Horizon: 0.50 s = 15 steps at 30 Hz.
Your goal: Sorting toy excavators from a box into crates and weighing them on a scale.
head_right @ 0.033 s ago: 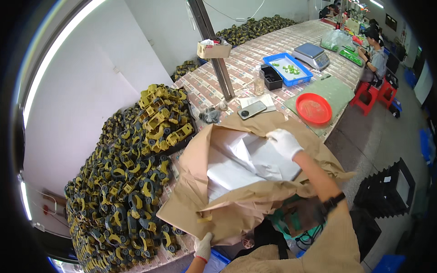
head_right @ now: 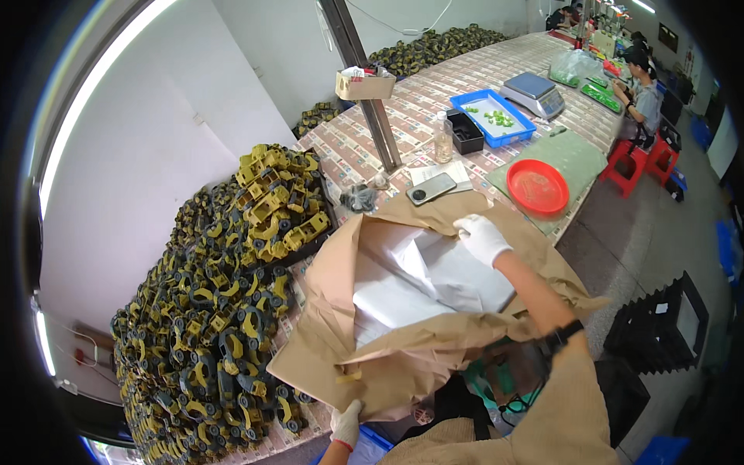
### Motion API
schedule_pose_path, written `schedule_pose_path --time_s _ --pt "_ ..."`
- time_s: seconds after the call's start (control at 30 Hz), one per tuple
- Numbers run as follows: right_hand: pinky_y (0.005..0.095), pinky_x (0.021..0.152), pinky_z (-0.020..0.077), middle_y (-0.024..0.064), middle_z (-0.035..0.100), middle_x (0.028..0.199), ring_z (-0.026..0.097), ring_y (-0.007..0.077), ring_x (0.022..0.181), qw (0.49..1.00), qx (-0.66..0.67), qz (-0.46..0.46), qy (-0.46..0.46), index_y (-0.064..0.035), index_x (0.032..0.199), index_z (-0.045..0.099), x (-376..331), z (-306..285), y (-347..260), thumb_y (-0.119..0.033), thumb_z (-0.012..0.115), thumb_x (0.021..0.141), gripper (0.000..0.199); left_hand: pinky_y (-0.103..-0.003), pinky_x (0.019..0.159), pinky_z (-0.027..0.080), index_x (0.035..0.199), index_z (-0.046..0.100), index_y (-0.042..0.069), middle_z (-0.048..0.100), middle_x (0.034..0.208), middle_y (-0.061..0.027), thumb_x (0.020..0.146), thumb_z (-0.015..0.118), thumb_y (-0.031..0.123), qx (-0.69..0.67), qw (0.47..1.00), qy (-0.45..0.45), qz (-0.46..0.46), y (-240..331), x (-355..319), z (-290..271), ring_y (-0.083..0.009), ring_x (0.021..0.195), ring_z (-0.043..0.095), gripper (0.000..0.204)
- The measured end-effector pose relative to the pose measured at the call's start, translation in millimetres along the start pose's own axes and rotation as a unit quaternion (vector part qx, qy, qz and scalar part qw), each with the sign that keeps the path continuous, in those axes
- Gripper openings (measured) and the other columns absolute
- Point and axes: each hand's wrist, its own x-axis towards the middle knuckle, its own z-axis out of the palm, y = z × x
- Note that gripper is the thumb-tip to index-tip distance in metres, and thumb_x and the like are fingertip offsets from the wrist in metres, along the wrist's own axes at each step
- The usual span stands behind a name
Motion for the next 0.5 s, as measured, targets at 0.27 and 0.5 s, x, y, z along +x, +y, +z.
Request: schedule_pose_path --time_s 0.27,0.5 --pt "0.0430 0.102 0.0476 0.0151 0.053 0.143 0.057 0.0348 0.123 0.973 -0.200 0.047 -0.108 -0.0101 0.140 0.053 158.2 90.2 73.7 -0.010 0.066 0.083 0.058 -0.037 0.101 0.047 0.136 0.055 -0.004 0.062 0.131 -0.0153 0.086 0.075 0.023 -0.160 0.979 0.036 -0.124 -77.1 10.4 3.4 -0.0270 0.115 0.059 0.060" --pt "0.0464 0.098 0.0494 0.0120 0.056 0.135 0.056 0.0320 0.125 0.962 -0.210 -0.103 -0.140 -0.0111 0.131 0.056 226.7 125.3 98.1 -0.004 0.074 0.074 0.060 -0.035 0.084 0.056 0.133 0.058 0.002 0.064 0.124 -0.0150 0.088 0.075 0.019 -0.192 0.943 0.032 -0.270 -38.5 8.9 4.6 -0.0259 0.102 0.066 0.052"
